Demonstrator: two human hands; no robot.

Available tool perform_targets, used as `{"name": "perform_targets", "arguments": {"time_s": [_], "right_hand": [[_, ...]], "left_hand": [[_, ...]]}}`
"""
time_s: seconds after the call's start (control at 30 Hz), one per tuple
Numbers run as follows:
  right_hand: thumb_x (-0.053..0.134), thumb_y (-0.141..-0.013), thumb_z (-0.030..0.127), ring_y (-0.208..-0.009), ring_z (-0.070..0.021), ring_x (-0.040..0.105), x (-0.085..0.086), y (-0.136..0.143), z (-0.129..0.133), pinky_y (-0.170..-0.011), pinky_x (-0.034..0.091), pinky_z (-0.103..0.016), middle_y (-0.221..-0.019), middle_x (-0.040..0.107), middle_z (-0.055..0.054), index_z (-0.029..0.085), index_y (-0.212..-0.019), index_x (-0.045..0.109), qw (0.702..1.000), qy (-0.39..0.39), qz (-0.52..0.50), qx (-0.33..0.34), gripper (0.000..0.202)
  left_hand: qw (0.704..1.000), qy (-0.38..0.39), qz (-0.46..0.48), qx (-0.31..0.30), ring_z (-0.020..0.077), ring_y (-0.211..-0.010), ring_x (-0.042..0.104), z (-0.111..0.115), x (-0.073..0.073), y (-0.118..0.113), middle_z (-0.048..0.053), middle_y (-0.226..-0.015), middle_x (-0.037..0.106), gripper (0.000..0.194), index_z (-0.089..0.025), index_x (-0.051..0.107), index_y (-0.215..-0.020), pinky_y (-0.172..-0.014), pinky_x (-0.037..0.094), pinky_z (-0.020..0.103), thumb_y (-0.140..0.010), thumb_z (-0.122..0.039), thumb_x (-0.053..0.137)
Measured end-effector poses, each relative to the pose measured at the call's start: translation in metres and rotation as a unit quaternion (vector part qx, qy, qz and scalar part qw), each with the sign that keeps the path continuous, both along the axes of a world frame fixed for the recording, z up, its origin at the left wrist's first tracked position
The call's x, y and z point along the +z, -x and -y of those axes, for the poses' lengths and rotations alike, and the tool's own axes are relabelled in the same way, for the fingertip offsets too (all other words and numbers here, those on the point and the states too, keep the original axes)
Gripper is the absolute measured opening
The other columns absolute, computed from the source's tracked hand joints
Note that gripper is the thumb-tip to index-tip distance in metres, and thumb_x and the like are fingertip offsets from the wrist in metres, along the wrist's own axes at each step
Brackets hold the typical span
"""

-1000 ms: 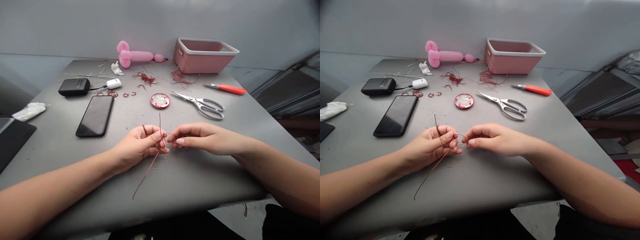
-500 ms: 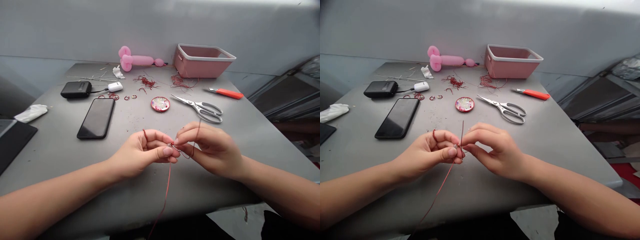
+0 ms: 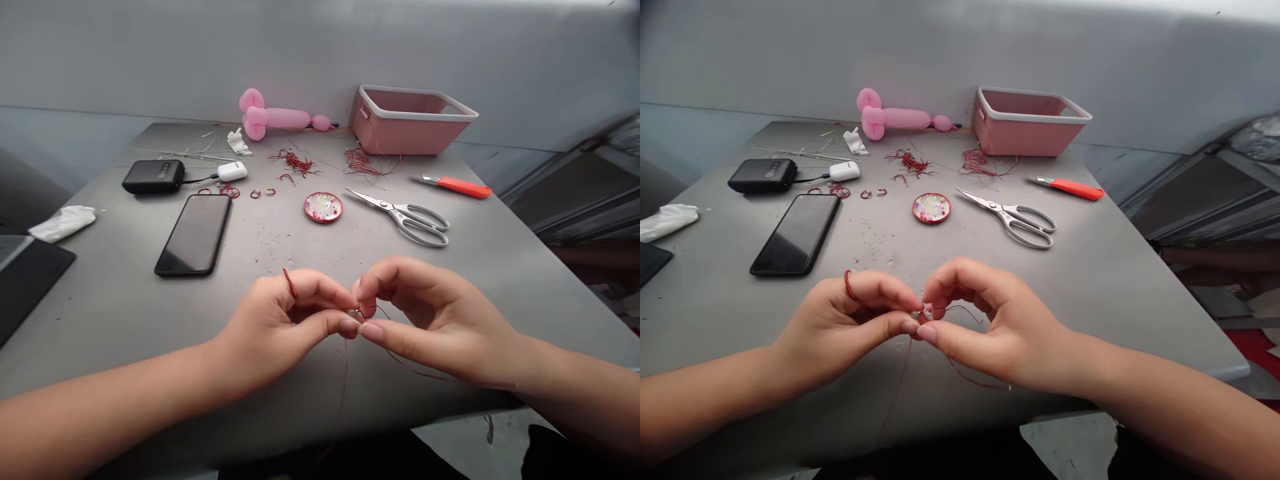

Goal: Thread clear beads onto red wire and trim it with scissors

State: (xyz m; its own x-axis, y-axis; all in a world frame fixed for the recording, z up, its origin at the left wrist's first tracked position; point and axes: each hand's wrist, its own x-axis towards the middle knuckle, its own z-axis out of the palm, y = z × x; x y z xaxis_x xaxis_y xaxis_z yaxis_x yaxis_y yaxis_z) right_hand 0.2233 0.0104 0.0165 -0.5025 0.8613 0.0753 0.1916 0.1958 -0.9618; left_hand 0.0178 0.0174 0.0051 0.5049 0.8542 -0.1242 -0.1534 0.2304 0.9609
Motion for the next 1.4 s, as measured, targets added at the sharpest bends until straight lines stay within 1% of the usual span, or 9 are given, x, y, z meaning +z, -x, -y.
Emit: {"name": "perform_targets", "arguments": {"time_s": [0.3,0.63,0.8,0.93,1.07,1.17,1.2,1.3,1.4], "right_hand": [[0.066,-0.086,0.015,-0.079,-0.0148,0.068,0.001,-0.005,-0.004,-0.07,0.054,-0.029,-0.086,0.071,-0.001,0.023,-0.09,0.066,0.99,-0.131,0.043,0.002,0.008],[0.063,-0.084,0.009,-0.067,-0.0121,0.062,-0.002,-0.004,0.002,-0.058,0.05,-0.026,-0.077,0.068,-0.001,0.023,-0.089,0.06,0.952,-0.281,0.121,-0.024,0.015],[0.059,-0.085,0.005,-0.062,-0.0104,0.06,-0.004,-0.003,0.004,-0.053,0.049,-0.023,-0.074,0.063,-0.001,0.022,-0.087,0.062,0.929,-0.348,0.119,-0.027,0.017],[0.058,-0.086,0.005,-0.062,-0.0098,0.06,-0.008,-0.002,0.007,-0.053,0.048,-0.021,-0.072,0.059,-0.001,0.022,-0.082,0.064,0.924,-0.361,0.121,-0.031,0.018],[0.058,-0.084,0.003,-0.064,-0.0097,0.061,-0.005,-0.002,0.003,-0.057,0.049,-0.021,-0.074,0.063,-0.002,0.019,-0.084,0.063,0.949,-0.304,0.078,-0.017,0.017],[0.059,-0.089,0.015,-0.072,-0.012,0.065,0.0,-0.004,-0.007,-0.065,0.054,-0.024,-0.079,0.067,-0.004,0.017,-0.087,0.062,0.991,-0.123,0.009,0.047,0.004],[0.059,-0.09,0.021,-0.073,-0.0124,0.065,0.002,-0.005,-0.011,-0.067,0.055,-0.025,-0.079,0.068,-0.004,0.016,-0.086,0.063,0.997,-0.048,-0.011,0.06,0.008],[0.063,-0.09,0.03,-0.073,-0.0117,0.066,0.003,-0.008,-0.02,-0.067,0.055,-0.024,-0.078,0.069,-0.004,0.014,-0.086,0.064,0.991,0.113,-0.028,0.073,0.016],[0.068,-0.085,0.03,-0.073,-0.0123,0.065,0.001,-0.009,-0.023,-0.065,0.054,-0.024,-0.078,0.069,-0.004,0.015,-0.086,0.067,0.985,0.141,-0.009,0.097,0.016]], "left_hand": [[0.999,-0.011,0.02,0.022,0.0148,-0.067,0.072,-0.001,-0.001,-0.002,-0.001,-0.07,0.074,0.01,-0.019,0.072,-0.078,-0.069,0.06,0.025,-0.075,-0.01,0.075],[0.999,-0.034,-0.009,0.023,0.0136,-0.071,0.072,0.002,-0.002,-0.002,-0.001,-0.072,0.073,0.006,-0.019,0.07,-0.079,-0.071,0.059,0.022,-0.078,-0.015,0.073],[0.998,-0.07,-0.004,0.0,0.0112,-0.069,0.071,0.004,-0.003,-0.002,-0.001,-0.072,0.073,0.01,-0.018,0.068,-0.08,-0.07,0.059,0.02,-0.08,-0.008,0.068],[0.998,-0.057,-0.008,-0.024,0.011,-0.069,0.071,0.006,-0.004,-0.002,-0.001,-0.073,0.073,0.01,-0.017,0.069,-0.083,-0.071,0.06,0.021,-0.081,-0.008,0.067],[0.999,-0.036,0.021,-0.022,0.0089,-0.068,0.07,0.004,-0.003,-0.002,-0.003,-0.071,0.073,0.013,-0.018,0.07,-0.082,-0.07,0.059,0.018,-0.08,-0.005,0.067],[0.999,-0.024,0.041,-0.023,0.0076,-0.067,0.069,0.0,-0.003,-0.002,-0.004,-0.071,0.073,0.013,-0.018,0.07,-0.081,-0.069,0.058,0.016,-0.08,-0.005,0.068],[0.999,-0.021,0.045,-0.022,0.0075,-0.067,0.069,-0.001,-0.003,-0.002,-0.004,-0.071,0.073,0.013,-0.018,0.07,-0.081,-0.069,0.057,0.016,-0.08,-0.005,0.069],[0.998,-0.013,0.05,-0.025,0.0073,-0.067,0.068,-0.003,-0.003,-0.001,-0.004,-0.074,0.074,0.014,-0.019,0.07,-0.081,-0.069,0.057,0.017,-0.081,-0.005,0.069],[0.999,-0.019,0.043,-0.024,0.0069,-0.068,0.068,-0.002,-0.003,-0.001,-0.004,-0.073,0.072,0.013,-0.018,0.069,-0.081,-0.07,0.056,0.017,-0.082,-0.005,0.067]]}}
